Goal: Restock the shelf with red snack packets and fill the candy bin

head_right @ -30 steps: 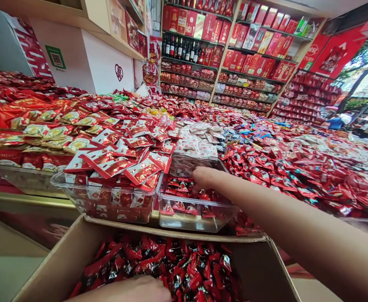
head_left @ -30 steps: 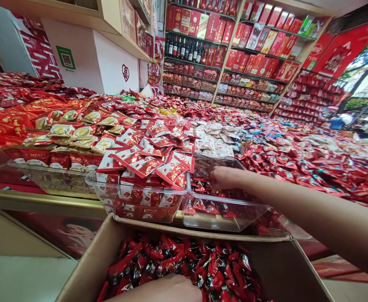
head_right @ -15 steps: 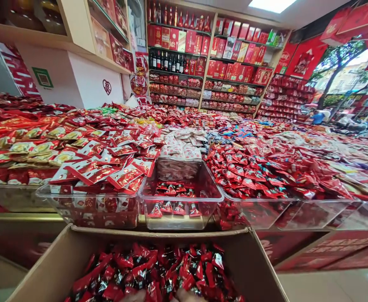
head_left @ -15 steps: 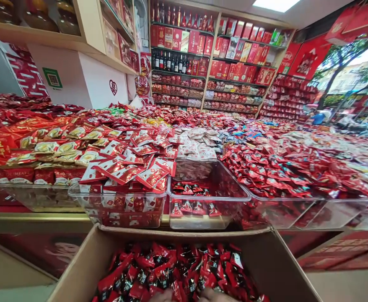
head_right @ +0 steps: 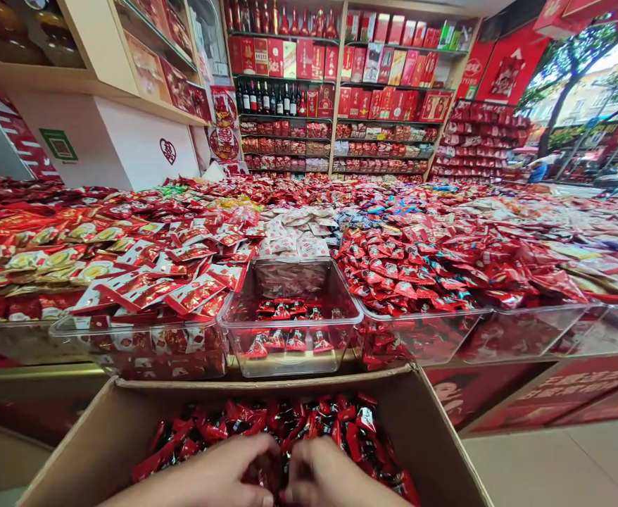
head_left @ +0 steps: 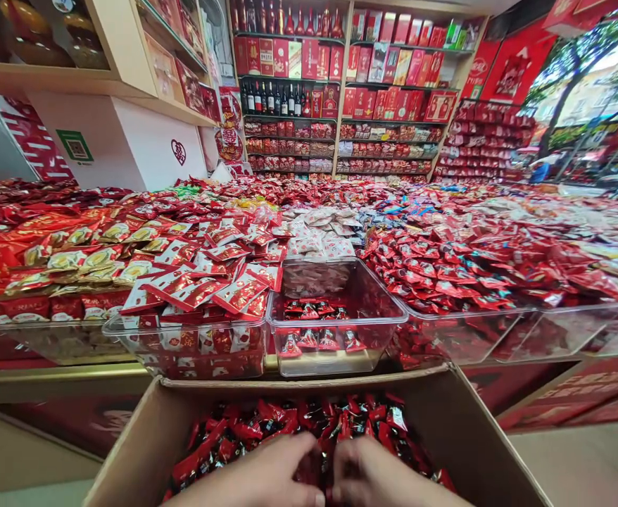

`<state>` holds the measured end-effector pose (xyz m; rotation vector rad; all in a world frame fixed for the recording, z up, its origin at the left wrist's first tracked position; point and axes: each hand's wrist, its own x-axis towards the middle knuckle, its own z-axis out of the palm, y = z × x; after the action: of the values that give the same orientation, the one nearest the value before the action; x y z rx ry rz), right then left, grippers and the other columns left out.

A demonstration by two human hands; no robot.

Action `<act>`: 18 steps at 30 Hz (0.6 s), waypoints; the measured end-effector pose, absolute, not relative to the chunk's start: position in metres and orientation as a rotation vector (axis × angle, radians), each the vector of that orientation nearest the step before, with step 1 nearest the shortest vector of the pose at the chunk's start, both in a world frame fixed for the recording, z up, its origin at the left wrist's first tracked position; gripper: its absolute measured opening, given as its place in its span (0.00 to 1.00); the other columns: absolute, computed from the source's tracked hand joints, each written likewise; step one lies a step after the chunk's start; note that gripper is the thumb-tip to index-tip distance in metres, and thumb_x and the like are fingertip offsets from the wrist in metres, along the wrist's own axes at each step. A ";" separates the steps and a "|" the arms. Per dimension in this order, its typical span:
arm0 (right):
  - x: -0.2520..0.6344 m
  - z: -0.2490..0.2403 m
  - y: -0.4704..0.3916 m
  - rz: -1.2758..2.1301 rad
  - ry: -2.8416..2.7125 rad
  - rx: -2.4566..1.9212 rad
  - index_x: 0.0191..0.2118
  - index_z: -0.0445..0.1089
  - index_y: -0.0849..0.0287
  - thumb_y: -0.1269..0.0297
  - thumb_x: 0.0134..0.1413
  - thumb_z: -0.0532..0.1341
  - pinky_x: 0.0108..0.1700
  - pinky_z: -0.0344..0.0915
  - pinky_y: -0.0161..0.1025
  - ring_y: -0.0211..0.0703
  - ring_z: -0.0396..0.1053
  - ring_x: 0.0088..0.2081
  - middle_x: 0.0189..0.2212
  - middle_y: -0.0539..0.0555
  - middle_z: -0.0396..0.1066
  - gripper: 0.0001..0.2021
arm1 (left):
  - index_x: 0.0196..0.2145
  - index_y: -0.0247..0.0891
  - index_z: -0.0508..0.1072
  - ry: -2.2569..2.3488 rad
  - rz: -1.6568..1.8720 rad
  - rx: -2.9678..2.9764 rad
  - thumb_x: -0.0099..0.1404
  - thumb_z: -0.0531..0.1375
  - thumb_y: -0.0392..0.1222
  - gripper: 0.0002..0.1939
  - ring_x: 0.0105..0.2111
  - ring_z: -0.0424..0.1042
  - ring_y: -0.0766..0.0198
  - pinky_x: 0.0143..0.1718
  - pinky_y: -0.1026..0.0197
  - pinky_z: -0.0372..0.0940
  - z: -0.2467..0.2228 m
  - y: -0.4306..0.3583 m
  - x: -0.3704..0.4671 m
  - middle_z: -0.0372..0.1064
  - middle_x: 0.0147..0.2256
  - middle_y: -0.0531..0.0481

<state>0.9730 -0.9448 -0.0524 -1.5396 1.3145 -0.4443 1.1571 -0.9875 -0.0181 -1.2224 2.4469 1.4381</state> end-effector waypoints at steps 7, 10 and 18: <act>0.963 -0.004 -0.947 -1.007 1.136 -1.026 0.25 0.63 0.63 0.56 0.37 0.63 0.27 0.54 0.31 0.31 0.57 0.23 0.20 0.48 0.64 0.14 | 0.38 0.34 0.64 1.944 2.331 -1.097 0.49 0.60 0.44 0.18 0.23 0.59 0.72 0.26 0.68 0.55 0.019 -0.985 1.137 0.63 0.26 0.54; 0.961 -0.007 -0.945 -1.020 1.107 -0.935 0.28 0.64 0.63 0.59 0.36 0.64 0.29 0.55 0.31 0.31 0.59 0.24 0.22 0.48 0.65 0.14 | 0.34 0.33 0.66 1.836 2.415 -1.207 0.50 0.59 0.45 0.16 0.22 0.60 0.72 0.25 0.67 0.56 0.020 -0.979 1.135 0.60 0.23 0.55; 0.956 -0.008 -0.944 -0.939 1.123 -1.019 0.31 0.64 0.63 0.59 0.39 0.63 0.31 0.58 0.33 0.33 0.62 0.26 0.25 0.50 0.66 0.14 | 0.37 0.37 0.63 1.548 2.591 -1.274 0.51 0.59 0.45 0.16 0.31 0.69 0.65 0.30 0.66 0.59 0.017 -0.976 1.137 0.65 0.34 0.50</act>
<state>0.9556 -0.9445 -0.0076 -1.0194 1.1226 -0.9392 1.1370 -0.9762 0.0168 -1.2744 1.5484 2.5905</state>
